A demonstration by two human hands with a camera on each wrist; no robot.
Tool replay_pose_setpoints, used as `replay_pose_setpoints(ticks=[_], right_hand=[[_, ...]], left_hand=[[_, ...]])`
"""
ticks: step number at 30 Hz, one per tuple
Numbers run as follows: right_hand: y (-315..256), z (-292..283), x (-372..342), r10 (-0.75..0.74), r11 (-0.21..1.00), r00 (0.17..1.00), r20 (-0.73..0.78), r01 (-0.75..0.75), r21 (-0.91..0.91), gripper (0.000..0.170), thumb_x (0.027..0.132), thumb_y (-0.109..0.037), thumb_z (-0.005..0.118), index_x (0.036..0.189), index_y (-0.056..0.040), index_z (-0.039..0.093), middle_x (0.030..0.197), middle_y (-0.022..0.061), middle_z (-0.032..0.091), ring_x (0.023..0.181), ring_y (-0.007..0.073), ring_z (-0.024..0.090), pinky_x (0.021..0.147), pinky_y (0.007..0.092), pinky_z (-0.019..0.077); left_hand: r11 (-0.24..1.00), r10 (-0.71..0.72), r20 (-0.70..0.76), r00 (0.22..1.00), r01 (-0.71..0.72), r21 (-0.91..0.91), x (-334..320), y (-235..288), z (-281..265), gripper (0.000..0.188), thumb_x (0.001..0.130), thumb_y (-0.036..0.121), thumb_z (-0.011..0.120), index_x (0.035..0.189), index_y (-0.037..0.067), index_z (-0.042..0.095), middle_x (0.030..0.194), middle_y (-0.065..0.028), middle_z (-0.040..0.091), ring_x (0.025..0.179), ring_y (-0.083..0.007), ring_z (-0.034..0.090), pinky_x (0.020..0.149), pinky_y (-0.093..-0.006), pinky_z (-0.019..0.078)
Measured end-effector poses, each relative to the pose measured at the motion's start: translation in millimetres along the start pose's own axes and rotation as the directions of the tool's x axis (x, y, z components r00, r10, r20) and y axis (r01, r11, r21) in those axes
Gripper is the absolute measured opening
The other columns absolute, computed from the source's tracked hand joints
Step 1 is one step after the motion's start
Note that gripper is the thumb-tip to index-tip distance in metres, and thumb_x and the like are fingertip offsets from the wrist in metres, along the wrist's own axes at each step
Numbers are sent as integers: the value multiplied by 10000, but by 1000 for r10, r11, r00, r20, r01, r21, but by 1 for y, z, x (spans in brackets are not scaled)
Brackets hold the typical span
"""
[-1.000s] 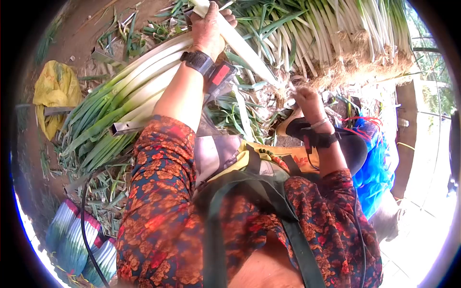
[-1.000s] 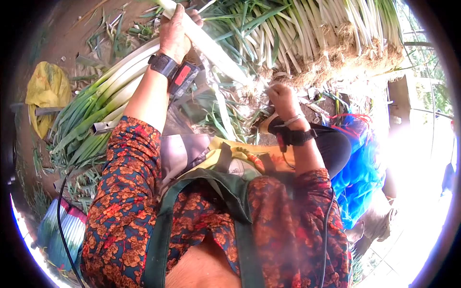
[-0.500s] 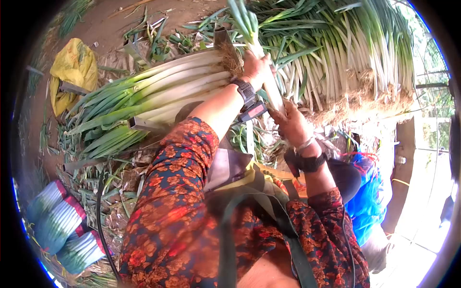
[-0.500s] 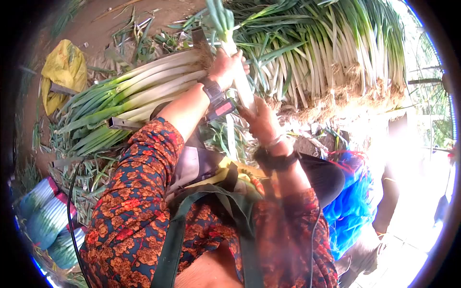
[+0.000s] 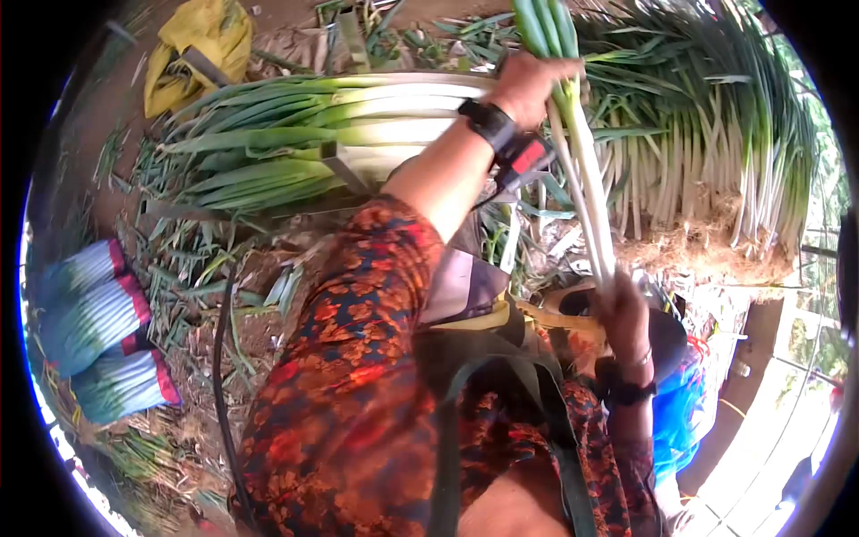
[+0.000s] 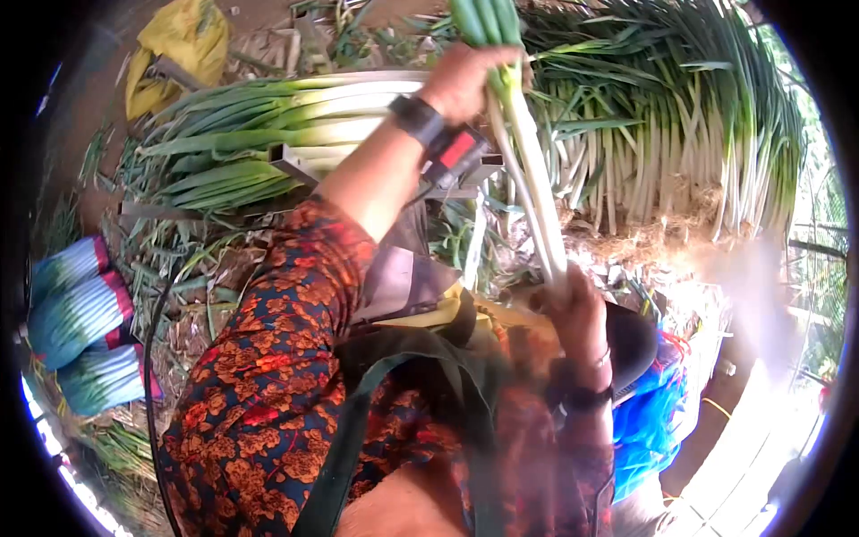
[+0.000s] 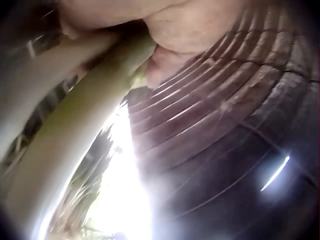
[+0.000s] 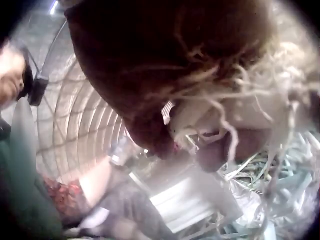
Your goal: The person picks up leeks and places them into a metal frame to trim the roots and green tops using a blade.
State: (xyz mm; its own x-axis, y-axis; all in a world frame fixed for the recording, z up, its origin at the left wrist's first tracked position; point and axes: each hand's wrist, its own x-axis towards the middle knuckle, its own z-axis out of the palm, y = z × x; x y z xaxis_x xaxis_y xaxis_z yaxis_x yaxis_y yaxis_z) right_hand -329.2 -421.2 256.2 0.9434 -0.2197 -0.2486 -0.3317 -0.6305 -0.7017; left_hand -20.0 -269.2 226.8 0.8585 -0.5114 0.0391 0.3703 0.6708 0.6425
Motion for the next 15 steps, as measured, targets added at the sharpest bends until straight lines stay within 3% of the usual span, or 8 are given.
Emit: replay_pose_setpoints(ticks=[2,4,5,6,8,10,13,15], right_hand=[[-7,4,35,-306,897,949,-73,262,-357,433,763,-92,688,1177,-40,573,946,146,619,775,294,604,711,374,502],[-18,19,80,-510,805,856,-84,441,-398,448,775,-122,689,1196,-41,559,1000,165,602,903,334,590,777,411,486],[-27,27,107,-585,771,807,-76,525,-359,449,781,-137,687,1202,-54,556,990,164,603,902,341,590,770,412,487],[-47,38,127,-625,754,776,-82,573,-321,448,789,-154,683,1209,-69,555,990,161,604,902,344,591,771,416,486],[-95,59,163,-672,731,733,-104,635,-252,445,804,-190,674,1224,-102,555,999,153,606,902,345,591,779,427,482],[-112,88,212,-748,648,658,-87,696,-311,406,804,-195,685,1185,-90,589,1067,137,617,971,303,597,827,377,486],[-107,138,270,-733,596,676,-72,588,-548,448,788,-243,695,1221,-224,585,1068,96,609,995,319,571,868,421,460],[-88,168,289,-610,532,792,-17,394,-750,369,811,-238,629,1180,-238,611,1129,76,585,1084,314,523,909,448,438]], left_hand=[[984,156,69,985,-161,71,-30,58,-7,335,775,124,730,1051,9,579,907,-126,661,817,-243,662,755,-392,558],[756,395,-148,907,-229,614,-75,125,5,263,888,256,646,1031,38,613,837,-63,644,745,-176,628,683,-303,515],[887,395,-47,917,-368,279,-76,142,-19,280,872,210,661,1084,30,626,922,-63,652,837,-154,621,762,-294,495],[846,489,-56,871,-458,273,-93,165,-29,272,872,209,661,1072,27,630,956,-54,646,867,-142,613,794,-295,483],[559,709,-16,705,-548,623,-118,202,-68,223,854,200,671,1010,44,635,897,-57,648,799,-147,629,731,-293,512],[685,676,-179,714,-521,510,-145,233,-102,319,850,279,691,1016,18,613,923,-93,666,837,-226,659,746,-372,546],[762,392,-635,665,152,630,-181,222,-159,327,873,343,660,972,33,631,835,-55,659,753,-224,651,694,-358,543],[614,73,-809,584,612,498,-199,204,-215,363,882,384,640,978,35,628,803,-53,653,669,-207,629,636,-332,524]])
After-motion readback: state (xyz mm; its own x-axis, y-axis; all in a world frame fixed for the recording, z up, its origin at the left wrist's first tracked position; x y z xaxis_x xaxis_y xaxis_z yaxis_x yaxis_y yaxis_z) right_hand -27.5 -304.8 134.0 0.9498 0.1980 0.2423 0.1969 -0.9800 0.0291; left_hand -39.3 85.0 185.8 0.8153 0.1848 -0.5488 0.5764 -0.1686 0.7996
